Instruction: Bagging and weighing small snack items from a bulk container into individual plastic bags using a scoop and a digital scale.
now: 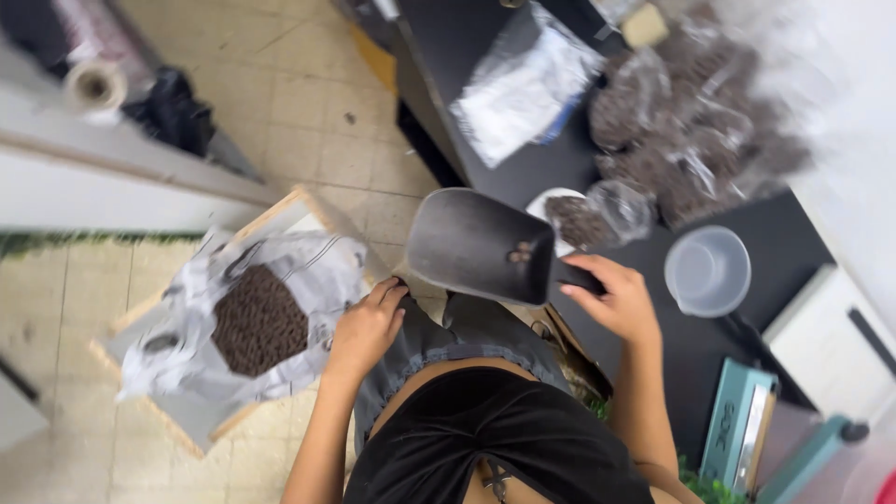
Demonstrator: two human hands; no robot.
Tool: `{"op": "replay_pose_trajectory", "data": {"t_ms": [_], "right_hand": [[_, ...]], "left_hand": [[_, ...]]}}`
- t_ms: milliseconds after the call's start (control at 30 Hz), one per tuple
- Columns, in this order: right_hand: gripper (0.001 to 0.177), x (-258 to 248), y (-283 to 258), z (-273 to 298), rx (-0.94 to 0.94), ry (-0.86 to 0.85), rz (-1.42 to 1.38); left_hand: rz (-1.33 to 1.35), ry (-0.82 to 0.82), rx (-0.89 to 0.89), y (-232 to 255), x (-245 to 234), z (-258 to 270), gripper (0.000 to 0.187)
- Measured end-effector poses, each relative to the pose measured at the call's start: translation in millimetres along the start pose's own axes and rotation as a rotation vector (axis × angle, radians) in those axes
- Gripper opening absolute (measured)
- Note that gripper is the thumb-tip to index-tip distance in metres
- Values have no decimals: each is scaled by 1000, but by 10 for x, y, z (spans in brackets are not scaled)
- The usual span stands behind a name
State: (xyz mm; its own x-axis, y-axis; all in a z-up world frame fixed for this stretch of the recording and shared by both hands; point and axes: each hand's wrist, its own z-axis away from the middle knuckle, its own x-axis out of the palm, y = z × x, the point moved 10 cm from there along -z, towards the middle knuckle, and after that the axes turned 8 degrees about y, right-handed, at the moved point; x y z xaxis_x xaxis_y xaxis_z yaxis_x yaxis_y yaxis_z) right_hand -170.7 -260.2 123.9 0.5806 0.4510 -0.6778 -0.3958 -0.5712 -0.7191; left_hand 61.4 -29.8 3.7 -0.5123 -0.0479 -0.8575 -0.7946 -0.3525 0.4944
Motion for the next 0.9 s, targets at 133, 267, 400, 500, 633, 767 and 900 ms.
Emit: {"op": "replay_pose_trajectory", "data": {"t_ms": [133,267,400,500,633,767,900], "right_hand": [[33,-809,232,606,156,135,112],[35,-1356,323,1211,322,233,371],[35,-1621,436,1634,469,280,548],[38,-1746,475,1757,512,263,602],[35,-1860,622,1792,465,239,656],[36,-1954,711,1706,458,255,610],[36,-1955,823,1611,455,261,538]], "left_hand": [[94,-156,119,622,-86,-477,38],[413,-332,230,1382,-106,-889,54],[421,-345,416,2091,-135,-1284,58],[394,-268,454,2473,-200,-1591,59],[341,3,625,2862,-116,-1967,38],[89,-12,523,2977,250,-2391,41],[-103,63,533,2901,730,-2657,36]]}}
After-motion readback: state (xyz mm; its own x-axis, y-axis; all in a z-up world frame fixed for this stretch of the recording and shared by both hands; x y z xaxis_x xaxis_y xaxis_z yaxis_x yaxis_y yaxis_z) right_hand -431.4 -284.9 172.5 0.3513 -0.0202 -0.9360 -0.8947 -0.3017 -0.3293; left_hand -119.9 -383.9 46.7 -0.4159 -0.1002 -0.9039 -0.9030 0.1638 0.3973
